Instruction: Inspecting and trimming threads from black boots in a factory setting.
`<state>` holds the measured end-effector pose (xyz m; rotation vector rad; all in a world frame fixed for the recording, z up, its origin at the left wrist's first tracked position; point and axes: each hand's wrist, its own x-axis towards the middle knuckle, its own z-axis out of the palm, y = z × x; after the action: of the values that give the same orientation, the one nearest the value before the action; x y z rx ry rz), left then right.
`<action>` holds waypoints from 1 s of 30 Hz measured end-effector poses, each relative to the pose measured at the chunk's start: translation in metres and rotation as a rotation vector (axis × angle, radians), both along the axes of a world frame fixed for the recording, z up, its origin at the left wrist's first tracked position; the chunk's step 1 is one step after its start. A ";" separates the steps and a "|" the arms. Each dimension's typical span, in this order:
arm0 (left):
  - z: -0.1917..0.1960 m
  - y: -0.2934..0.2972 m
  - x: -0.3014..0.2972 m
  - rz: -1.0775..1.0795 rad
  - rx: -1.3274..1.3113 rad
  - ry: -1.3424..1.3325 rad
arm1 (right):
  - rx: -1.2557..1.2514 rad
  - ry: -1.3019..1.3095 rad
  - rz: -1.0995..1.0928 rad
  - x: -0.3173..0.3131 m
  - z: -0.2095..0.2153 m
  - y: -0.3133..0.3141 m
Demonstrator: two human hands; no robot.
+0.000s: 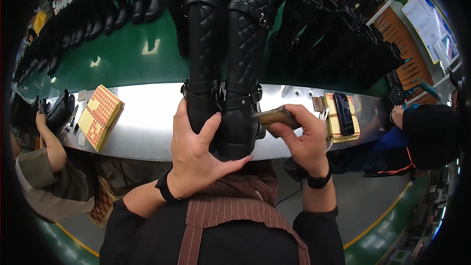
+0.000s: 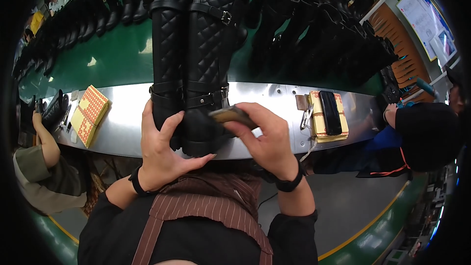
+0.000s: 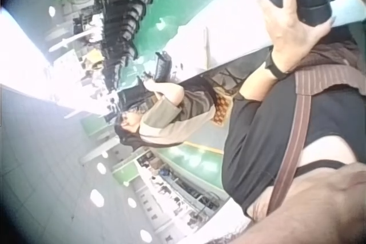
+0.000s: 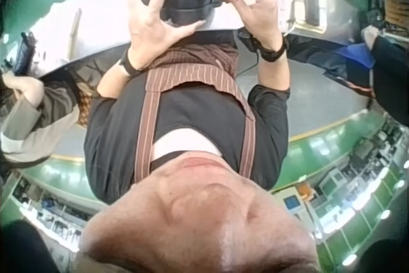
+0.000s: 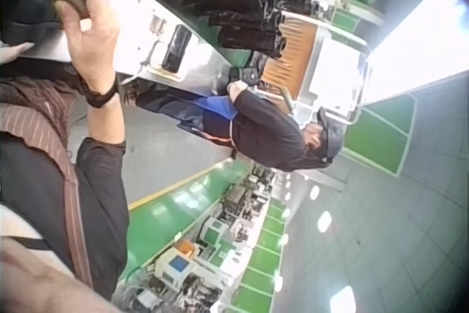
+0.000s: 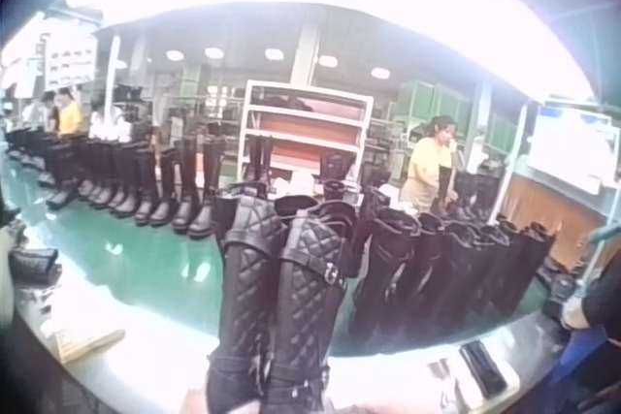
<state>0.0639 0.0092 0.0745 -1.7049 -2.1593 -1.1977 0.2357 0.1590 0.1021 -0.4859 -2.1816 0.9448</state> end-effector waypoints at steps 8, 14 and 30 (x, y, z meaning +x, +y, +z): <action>0.003 -0.002 -0.001 0.011 -0.035 -0.003 | 0.153 -0.236 0.112 0.004 0.006 0.014; 0.002 0.000 -0.002 0.006 0.003 0.006 | -0.161 -0.109 0.038 -0.009 0.003 -0.003; 0.001 0.001 -0.003 0.034 -0.006 -0.031 | -0.846 0.135 0.049 -0.023 -0.009 -0.008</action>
<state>0.0608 0.0104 0.0752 -1.6561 -2.2021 -1.2188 0.2130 0.1509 0.0929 -0.7215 -1.5966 1.8636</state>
